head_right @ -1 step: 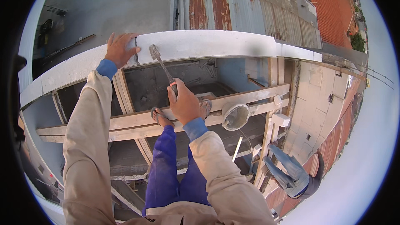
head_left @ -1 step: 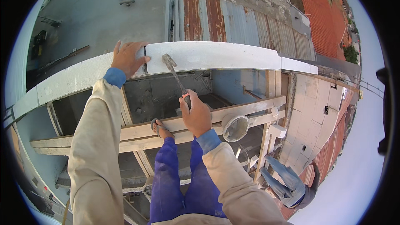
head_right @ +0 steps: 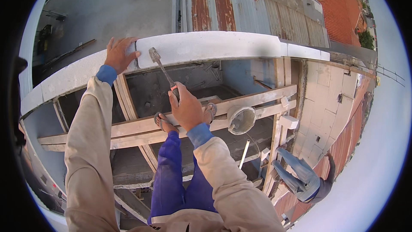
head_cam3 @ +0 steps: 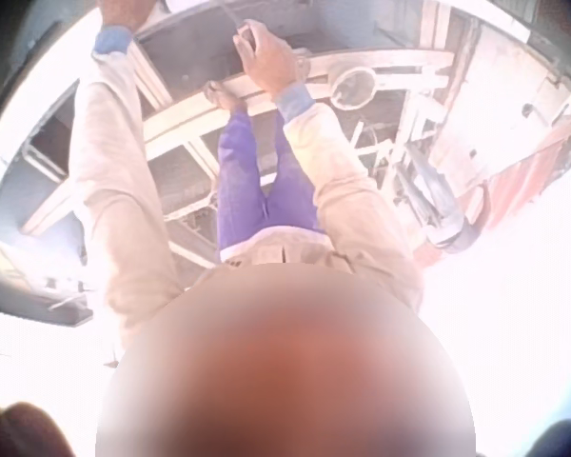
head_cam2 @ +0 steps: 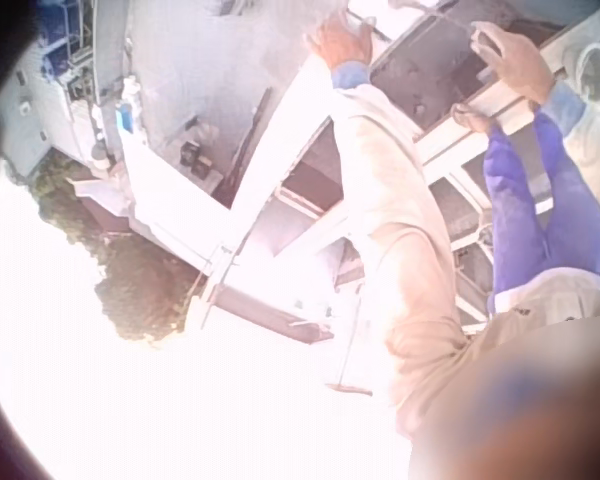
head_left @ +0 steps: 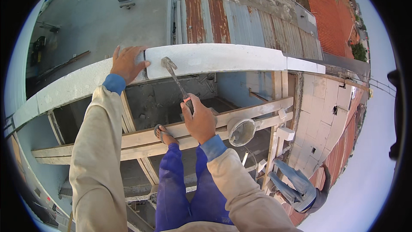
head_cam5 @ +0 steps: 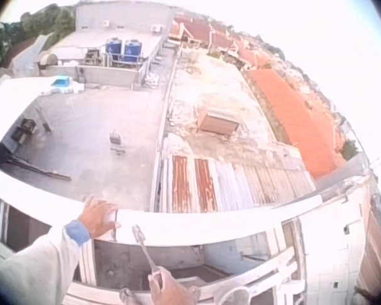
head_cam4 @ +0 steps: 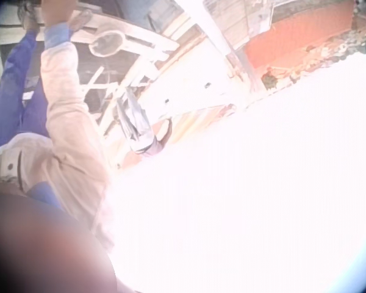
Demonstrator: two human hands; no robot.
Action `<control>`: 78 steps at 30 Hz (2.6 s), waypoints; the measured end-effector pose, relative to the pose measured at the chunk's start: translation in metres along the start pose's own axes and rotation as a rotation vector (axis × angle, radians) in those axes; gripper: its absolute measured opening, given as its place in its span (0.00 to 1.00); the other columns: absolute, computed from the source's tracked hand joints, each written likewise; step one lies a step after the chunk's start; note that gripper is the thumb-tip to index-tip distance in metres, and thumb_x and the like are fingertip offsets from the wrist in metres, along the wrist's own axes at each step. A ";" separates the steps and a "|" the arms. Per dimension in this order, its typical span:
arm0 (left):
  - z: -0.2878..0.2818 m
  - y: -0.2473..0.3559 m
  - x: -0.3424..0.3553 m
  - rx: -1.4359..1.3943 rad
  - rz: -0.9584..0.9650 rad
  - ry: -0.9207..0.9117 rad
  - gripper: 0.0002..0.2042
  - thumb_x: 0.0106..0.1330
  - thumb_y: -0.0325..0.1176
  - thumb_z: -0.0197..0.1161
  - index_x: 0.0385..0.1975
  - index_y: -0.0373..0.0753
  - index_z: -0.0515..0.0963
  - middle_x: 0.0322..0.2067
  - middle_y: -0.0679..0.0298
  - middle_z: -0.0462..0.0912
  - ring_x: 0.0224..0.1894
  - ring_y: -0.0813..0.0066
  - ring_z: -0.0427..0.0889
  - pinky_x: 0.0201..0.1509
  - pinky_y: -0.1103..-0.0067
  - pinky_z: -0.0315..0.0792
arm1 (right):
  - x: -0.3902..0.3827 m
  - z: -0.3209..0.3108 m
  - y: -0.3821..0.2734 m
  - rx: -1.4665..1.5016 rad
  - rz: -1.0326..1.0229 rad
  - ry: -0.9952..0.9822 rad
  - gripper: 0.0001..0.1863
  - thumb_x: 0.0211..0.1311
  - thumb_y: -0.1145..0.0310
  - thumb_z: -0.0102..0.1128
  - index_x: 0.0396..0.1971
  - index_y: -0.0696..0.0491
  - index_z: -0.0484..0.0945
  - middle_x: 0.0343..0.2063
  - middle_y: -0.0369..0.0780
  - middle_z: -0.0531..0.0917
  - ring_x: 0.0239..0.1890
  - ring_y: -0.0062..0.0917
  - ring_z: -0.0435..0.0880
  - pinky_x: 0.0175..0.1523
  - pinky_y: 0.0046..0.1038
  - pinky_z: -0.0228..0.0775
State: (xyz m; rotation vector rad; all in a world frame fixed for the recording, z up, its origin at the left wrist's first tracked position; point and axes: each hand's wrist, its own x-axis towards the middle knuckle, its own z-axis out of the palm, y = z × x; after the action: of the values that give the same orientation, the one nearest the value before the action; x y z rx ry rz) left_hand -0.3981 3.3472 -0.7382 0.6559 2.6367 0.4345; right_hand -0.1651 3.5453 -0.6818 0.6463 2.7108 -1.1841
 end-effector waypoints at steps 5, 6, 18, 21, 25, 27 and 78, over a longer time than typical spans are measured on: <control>-0.003 0.000 0.002 -0.008 -0.016 -0.038 0.25 0.70 0.47 0.66 0.66 0.52 0.75 0.64 0.61 0.78 0.73 0.61 0.67 0.83 0.54 0.37 | 0.005 -0.001 0.002 0.015 0.069 -0.071 0.22 0.73 0.59 0.60 0.59 0.56 0.74 0.40 0.51 0.87 0.42 0.50 0.87 0.45 0.45 0.79; -0.003 0.000 0.004 0.006 -0.036 -0.058 0.25 0.70 0.47 0.66 0.65 0.52 0.75 0.64 0.61 0.79 0.73 0.61 0.67 0.83 0.54 0.37 | 0.006 -0.001 0.004 0.021 0.072 -0.090 0.22 0.72 0.58 0.60 0.59 0.55 0.73 0.40 0.50 0.88 0.42 0.50 0.87 0.45 0.46 0.79; -0.026 -0.009 0.002 0.047 -0.062 -0.219 0.28 0.72 0.55 0.62 0.72 0.63 0.69 0.70 0.66 0.73 0.77 0.58 0.61 0.76 0.31 0.32 | -0.094 -0.049 0.055 0.208 0.116 -0.018 0.25 0.72 0.60 0.64 0.59 0.63 0.77 0.27 0.43 0.86 0.28 0.26 0.86 0.35 0.30 0.75; -0.025 0.004 0.006 0.031 -0.093 -0.226 0.28 0.71 0.58 0.61 0.70 0.63 0.71 0.69 0.66 0.74 0.76 0.60 0.63 0.75 0.29 0.32 | -0.095 -0.055 0.063 0.135 0.163 -0.063 0.28 0.72 0.59 0.64 0.62 0.65 0.75 0.25 0.44 0.85 0.26 0.28 0.85 0.34 0.31 0.76; -0.014 0.012 0.007 0.005 -0.078 -0.144 0.28 0.69 0.59 0.63 0.68 0.62 0.73 0.66 0.66 0.76 0.74 0.63 0.66 0.75 0.30 0.31 | -0.058 -0.055 0.051 0.186 0.085 -0.099 0.25 0.73 0.59 0.63 0.59 0.62 0.77 0.33 0.45 0.87 0.31 0.37 0.87 0.41 0.35 0.77; -0.011 0.011 0.007 0.001 -0.074 -0.118 0.28 0.69 0.59 0.64 0.68 0.61 0.73 0.64 0.66 0.78 0.73 0.63 0.67 0.75 0.30 0.31 | -0.034 -0.052 0.037 0.170 -0.004 -0.033 0.23 0.74 0.58 0.62 0.58 0.61 0.77 0.36 0.47 0.87 0.36 0.40 0.88 0.44 0.36 0.77; 0.060 0.295 0.135 0.070 -0.011 -0.266 0.32 0.65 0.34 0.70 0.71 0.44 0.69 0.67 0.50 0.74 0.69 0.47 0.71 0.74 0.63 0.65 | 0.105 -0.311 0.356 0.743 0.546 -0.112 0.12 0.78 0.59 0.53 0.45 0.53 0.75 0.29 0.34 0.76 0.19 0.15 0.73 0.21 0.25 0.68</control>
State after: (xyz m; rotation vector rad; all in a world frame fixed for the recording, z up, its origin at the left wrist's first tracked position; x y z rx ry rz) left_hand -0.3699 3.6747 -0.7178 0.6711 2.4099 0.2343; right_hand -0.0882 4.0201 -0.7351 1.2386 1.7481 -1.9390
